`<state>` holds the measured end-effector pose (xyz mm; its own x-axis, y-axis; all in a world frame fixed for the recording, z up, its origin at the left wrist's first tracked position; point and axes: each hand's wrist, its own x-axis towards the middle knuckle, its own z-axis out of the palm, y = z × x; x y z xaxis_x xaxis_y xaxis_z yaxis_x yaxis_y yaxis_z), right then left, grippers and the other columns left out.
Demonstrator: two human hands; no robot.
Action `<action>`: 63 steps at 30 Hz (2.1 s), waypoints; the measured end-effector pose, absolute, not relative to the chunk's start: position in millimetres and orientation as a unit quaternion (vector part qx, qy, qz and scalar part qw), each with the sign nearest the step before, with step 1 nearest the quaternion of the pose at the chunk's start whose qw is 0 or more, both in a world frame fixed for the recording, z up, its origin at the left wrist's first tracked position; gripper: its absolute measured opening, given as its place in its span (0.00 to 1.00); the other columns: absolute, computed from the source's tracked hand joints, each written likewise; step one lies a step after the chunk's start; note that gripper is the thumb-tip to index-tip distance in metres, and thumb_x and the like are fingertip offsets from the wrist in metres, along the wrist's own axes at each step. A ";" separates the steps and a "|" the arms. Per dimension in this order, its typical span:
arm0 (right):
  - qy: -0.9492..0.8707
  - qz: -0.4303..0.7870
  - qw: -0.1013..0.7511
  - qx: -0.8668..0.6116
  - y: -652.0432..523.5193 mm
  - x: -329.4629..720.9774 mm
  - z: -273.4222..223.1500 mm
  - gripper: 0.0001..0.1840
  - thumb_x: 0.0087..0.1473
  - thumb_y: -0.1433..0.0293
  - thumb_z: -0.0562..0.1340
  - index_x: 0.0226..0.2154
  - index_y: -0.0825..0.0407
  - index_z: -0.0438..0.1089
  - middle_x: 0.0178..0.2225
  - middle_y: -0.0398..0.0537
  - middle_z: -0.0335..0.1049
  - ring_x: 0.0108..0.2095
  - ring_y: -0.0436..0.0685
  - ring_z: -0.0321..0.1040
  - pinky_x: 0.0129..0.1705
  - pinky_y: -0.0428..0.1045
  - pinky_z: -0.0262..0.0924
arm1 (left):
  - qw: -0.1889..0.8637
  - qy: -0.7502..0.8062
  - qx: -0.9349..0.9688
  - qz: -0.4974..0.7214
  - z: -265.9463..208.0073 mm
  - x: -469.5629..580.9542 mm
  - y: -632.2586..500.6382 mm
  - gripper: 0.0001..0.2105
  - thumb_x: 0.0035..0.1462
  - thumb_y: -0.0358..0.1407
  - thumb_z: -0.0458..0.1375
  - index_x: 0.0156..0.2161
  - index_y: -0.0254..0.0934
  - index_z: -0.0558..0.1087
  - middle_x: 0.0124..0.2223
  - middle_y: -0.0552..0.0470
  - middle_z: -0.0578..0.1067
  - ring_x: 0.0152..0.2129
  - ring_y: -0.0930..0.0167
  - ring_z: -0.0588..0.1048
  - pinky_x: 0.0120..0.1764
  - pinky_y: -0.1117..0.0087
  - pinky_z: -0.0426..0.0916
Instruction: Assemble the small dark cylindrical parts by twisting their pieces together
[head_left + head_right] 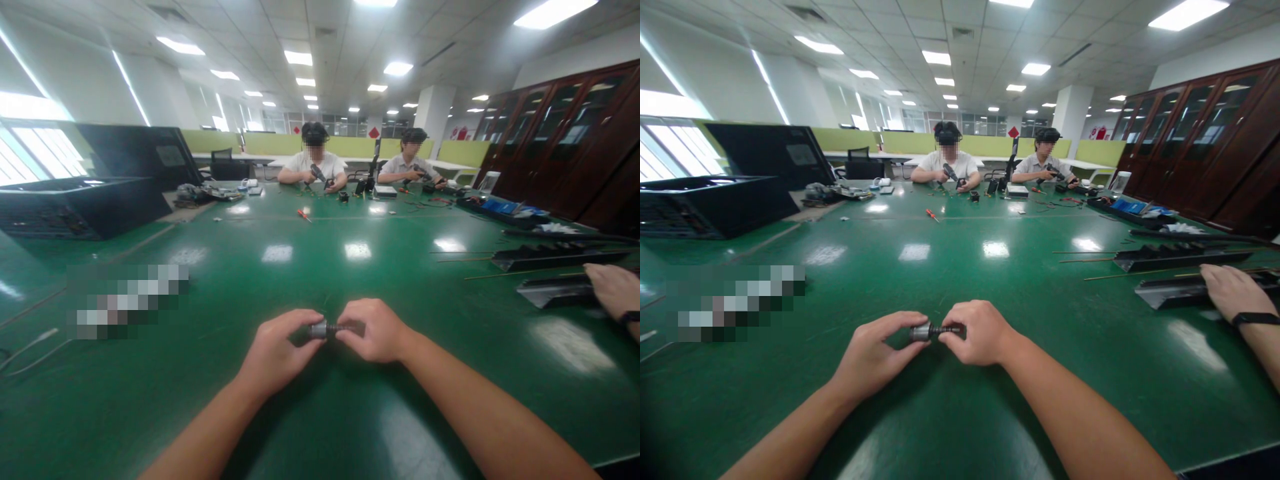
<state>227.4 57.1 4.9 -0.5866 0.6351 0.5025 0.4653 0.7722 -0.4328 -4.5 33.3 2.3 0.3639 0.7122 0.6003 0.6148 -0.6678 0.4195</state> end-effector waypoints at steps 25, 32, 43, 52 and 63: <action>-0.865 0.167 0.337 -0.331 61.8 231.7 2.1 0.05 0.53 0.68 0.64 0.31 0.52 0.74 0.28 0.45 0.73 0.29 0.53 0.68 0.35 0.48 0.59 | 0.055 0.409 0.820 0.397 5.7 -6.8 34.0 0.11 0.54 0.36 0.65 0.44 0.42 0.76 0.43 0.52 0.80 0.40 0.68 0.79 0.47 0.68 0.74; -0.864 0.163 0.340 -0.334 65.0 234.9 1.4 0.04 0.52 0.68 0.64 0.31 0.53 0.73 0.28 0.46 0.73 0.29 0.53 0.68 0.35 0.47 0.60 | 0.050 0.414 0.816 0.400 3.7 -9.0 35.6 0.12 0.54 0.35 0.65 0.44 0.42 0.75 0.43 0.54 0.80 0.39 0.70 0.79 0.46 0.70 0.73; -0.860 0.154 0.344 -0.343 65.8 235.2 0.9 0.04 0.50 0.69 0.64 0.30 0.53 0.73 0.26 0.44 0.72 0.27 0.52 0.67 0.33 0.46 0.58 | 0.046 0.412 0.817 0.401 4.6 -10.1 36.8 0.12 0.53 0.35 0.66 0.44 0.44 0.75 0.43 0.56 0.80 0.39 0.72 0.78 0.46 0.72 0.72; -0.861 0.145 0.346 -0.344 66.5 236.8 1.5 0.04 0.50 0.69 0.63 0.29 0.53 0.72 0.26 0.44 0.71 0.27 0.51 0.66 0.32 0.46 0.57 | 0.049 0.415 0.816 0.400 3.3 -12.7 37.3 0.12 0.54 0.35 0.65 0.45 0.44 0.75 0.43 0.56 0.80 0.40 0.71 0.78 0.46 0.71 0.72; -0.861 0.137 0.339 -0.353 68.2 238.8 1.8 0.04 0.50 0.69 0.64 0.28 0.53 0.72 0.25 0.44 0.71 0.27 0.51 0.66 0.32 0.46 0.57 | 0.062 0.428 0.812 0.393 2.7 -15.0 39.5 0.12 0.55 0.37 0.65 0.46 0.44 0.75 0.44 0.54 0.79 0.40 0.70 0.78 0.46 0.69 0.71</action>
